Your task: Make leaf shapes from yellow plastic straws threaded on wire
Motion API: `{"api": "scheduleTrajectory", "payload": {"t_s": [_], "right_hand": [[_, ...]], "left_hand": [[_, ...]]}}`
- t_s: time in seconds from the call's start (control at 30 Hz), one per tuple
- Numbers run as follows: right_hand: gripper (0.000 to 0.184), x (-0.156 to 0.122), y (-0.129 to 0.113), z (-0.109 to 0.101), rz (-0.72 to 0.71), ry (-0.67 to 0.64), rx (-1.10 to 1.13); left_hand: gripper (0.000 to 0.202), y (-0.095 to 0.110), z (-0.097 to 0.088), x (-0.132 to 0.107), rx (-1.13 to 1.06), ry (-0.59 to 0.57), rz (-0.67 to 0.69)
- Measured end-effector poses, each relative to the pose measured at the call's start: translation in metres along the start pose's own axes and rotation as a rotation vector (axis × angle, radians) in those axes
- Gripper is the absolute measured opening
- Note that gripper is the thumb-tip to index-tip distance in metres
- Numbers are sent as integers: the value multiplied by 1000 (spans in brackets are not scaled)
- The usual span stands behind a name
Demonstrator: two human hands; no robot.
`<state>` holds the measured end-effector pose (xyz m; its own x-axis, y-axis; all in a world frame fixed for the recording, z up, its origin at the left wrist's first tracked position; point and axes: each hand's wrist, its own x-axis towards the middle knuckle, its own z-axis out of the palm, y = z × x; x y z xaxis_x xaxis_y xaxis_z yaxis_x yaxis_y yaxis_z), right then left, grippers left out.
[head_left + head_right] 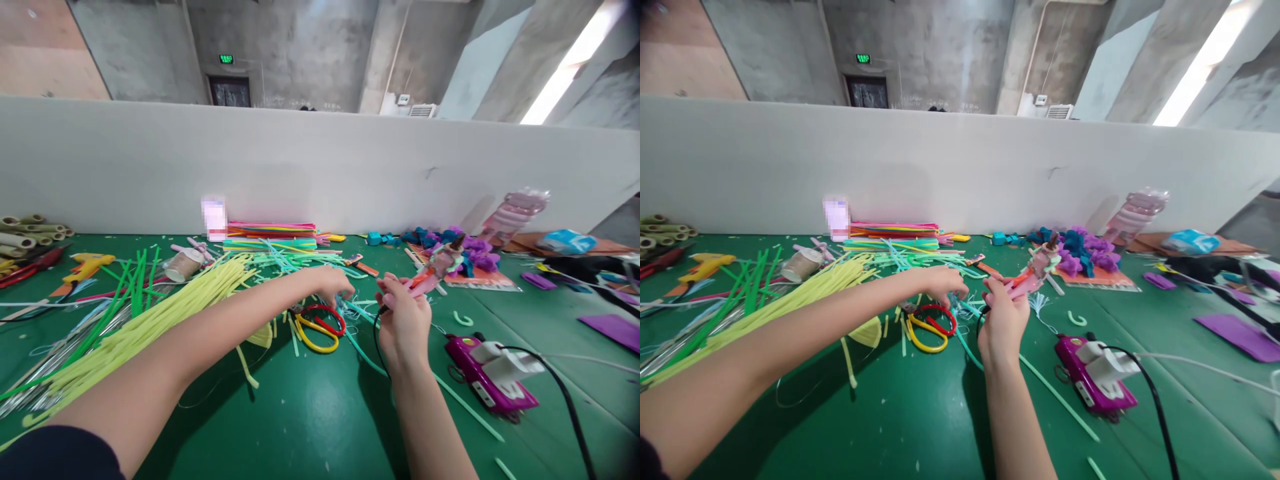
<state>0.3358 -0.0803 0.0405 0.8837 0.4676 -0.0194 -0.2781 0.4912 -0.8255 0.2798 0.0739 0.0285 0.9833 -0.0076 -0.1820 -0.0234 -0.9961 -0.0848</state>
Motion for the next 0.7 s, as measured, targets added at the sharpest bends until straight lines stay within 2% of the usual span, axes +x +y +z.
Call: {"api": "scheduleTrajectory", "payload": {"t_s": [0.1, 0.2, 0.33, 0.57, 0.63, 0.7], "right_hand": [[25, 0, 1, 0, 3, -4, -10], [25, 0, 1, -1, 9, -6, -7], [26, 1, 1, -1, 14, 12, 3], [26, 0, -4, 0, -43, 51, 35], [27, -1, -6, 0, -71, 76, 69], [26, 0, -8, -1, -109, 102, 89]], "left_hand": [[20, 5, 5, 3, -21, 32, 4], [17, 5, 5, 7, -23, 89, -45], [14, -12, -6, 11, -21, 219, -187], [27, -63, -31, 17, -2, 500, -575], [33, -70, -32, 22, -6, 533, -676], [53, -71, -27, 29, -12, 535, -719]]}}
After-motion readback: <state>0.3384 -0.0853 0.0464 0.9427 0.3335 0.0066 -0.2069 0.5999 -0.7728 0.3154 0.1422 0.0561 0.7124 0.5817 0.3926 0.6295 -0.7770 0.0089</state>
